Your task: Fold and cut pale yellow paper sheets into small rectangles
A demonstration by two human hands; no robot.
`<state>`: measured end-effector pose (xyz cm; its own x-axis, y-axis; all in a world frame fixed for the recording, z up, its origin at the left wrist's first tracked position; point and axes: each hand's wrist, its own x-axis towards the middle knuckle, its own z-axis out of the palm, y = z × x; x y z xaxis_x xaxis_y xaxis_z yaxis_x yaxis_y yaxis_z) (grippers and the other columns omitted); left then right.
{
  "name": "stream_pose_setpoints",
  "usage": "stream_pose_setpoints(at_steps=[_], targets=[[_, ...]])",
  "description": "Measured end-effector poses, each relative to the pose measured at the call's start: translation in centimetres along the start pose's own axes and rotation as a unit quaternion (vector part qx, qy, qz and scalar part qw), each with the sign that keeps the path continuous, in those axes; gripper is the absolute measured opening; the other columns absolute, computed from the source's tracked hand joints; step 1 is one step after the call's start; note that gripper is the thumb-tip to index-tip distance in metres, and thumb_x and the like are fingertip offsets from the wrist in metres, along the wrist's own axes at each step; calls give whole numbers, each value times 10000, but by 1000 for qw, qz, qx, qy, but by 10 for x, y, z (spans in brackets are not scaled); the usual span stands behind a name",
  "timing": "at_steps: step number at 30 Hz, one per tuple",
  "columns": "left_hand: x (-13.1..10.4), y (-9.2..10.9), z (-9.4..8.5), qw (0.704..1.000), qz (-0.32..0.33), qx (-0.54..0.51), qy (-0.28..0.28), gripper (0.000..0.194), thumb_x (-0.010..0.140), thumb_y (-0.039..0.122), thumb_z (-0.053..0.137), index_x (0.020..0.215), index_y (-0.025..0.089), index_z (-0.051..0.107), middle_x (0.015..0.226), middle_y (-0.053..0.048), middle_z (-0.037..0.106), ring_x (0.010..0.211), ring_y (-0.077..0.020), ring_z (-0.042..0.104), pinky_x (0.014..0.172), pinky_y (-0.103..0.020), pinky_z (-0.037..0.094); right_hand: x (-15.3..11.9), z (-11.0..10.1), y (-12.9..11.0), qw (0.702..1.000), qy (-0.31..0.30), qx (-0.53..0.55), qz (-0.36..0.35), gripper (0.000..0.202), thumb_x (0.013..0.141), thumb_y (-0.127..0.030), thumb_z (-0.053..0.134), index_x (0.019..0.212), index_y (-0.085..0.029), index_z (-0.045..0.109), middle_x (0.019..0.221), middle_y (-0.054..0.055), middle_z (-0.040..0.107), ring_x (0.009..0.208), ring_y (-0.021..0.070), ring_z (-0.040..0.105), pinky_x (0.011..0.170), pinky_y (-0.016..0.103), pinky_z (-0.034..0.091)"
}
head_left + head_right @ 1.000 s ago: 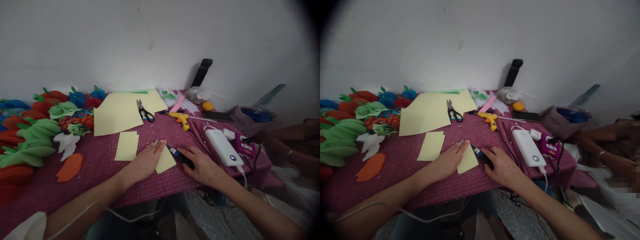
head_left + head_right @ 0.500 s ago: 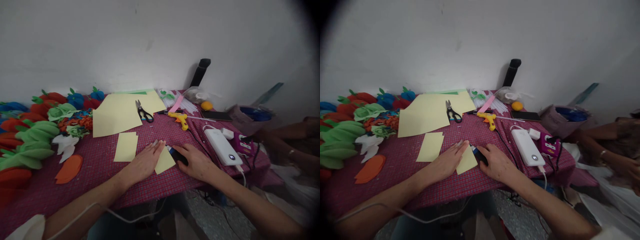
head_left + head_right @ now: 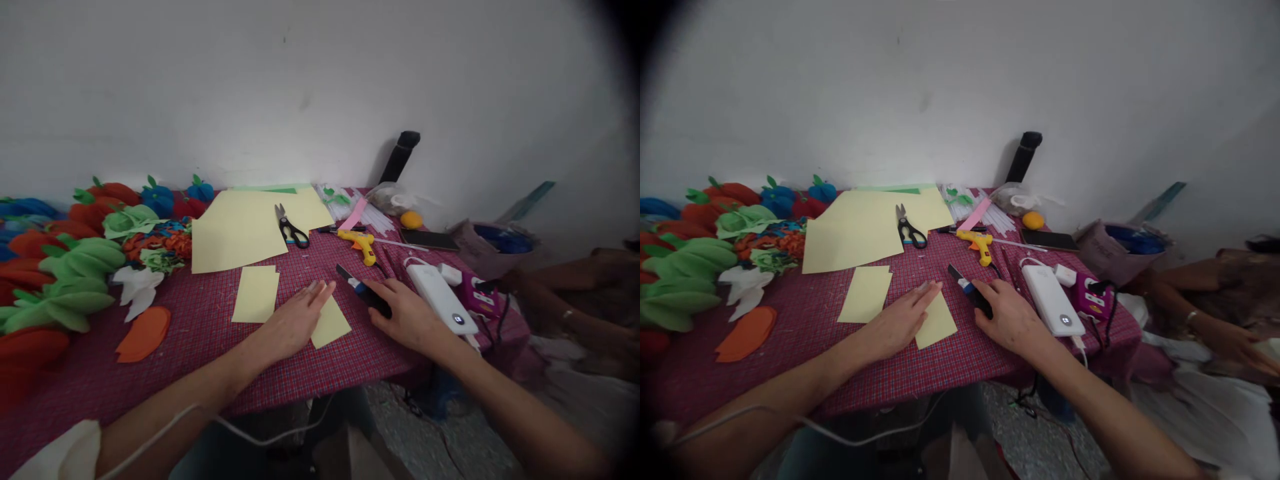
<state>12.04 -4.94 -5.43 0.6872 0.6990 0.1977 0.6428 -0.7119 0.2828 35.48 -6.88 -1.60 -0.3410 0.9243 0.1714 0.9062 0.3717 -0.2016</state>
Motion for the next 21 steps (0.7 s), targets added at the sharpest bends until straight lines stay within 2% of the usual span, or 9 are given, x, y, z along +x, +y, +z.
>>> stream_pose_setpoints(at_steps=[4, 7, 12, 16, 18, 21], targets=[[4, -5, -21, 990, -62, -16, 126, 521, 841, 128, 297, 1345, 165, 171, 1306, -99, 401, 1185, -187, 375, 974, -366, 315, 33, 7, 1, 1000, 12, -19, -3, 464, 750, -256, 487, 1205, -170, 457, 991, 115, 515, 881, 218, 511, 775, 355, 410], [3, -14, -31, 980, -93, 12, 176, 521, 801, 86, 340, 1312, 154, 267, 1212, -103, 488, 1097, -205, 447, 944, -384, 336, 62, 18, 3, 999, 9, -30, -6, 443, 746, -256, 498, 1178, -162, 481, 998, 124, 522, 919, 235, 498, 781, 369, 393], [0, -24, -36, 977, -95, 55, 185, 490, 759, 55, 372, 1240, 149, 386, 1168, -86, 525, 1070, -210, 454, 930, -382, 336, 94, 28, 0, 998, 8, -69, 3, 402, 759, -261, 491, 1142, -141, 505, 998, 128, 532, 955, 238, 475, 809, 367, 376], [-1, -25, -38, 973, -114, 72, 189, 436, 766, 56, 366, 1181, 153, 456, 1136, -76, 549, 1066, -211, 455, 941, -376, 317, 96, 22, -9, 997, 11, -73, -21, 349, 777, -280, 479, 1087, -129, 541, 1013, 128, 536, 969, 237, 474, 848, 377, 356], [-1, -25, -39, 971, -123, 73, 190, 420, 777, 65, 359, 1173, 154, 466, 1127, -73, 556, 1055, -214, 461, 930, -373, 323, 92, 16, -18, 996, -28, -28, -74, 343, 782, -304, 487, 1080, -145, 547, 1015, 110, 537, 948, 211, 491, 836, 342, 371], [-1, -26, -40, 970, -129, 74, 190, 419, 779, 73, 362, 1176, 155, 467, 1112, -71, 566, 1044, -216, 465, 917, -372, 326, 90, 10, -34, 980, -126, 25, -155, 400, 739, -353, 554, 1091, -162, 539, 998, 87, 542, 894, 183, 516, 797, 301, 393]])
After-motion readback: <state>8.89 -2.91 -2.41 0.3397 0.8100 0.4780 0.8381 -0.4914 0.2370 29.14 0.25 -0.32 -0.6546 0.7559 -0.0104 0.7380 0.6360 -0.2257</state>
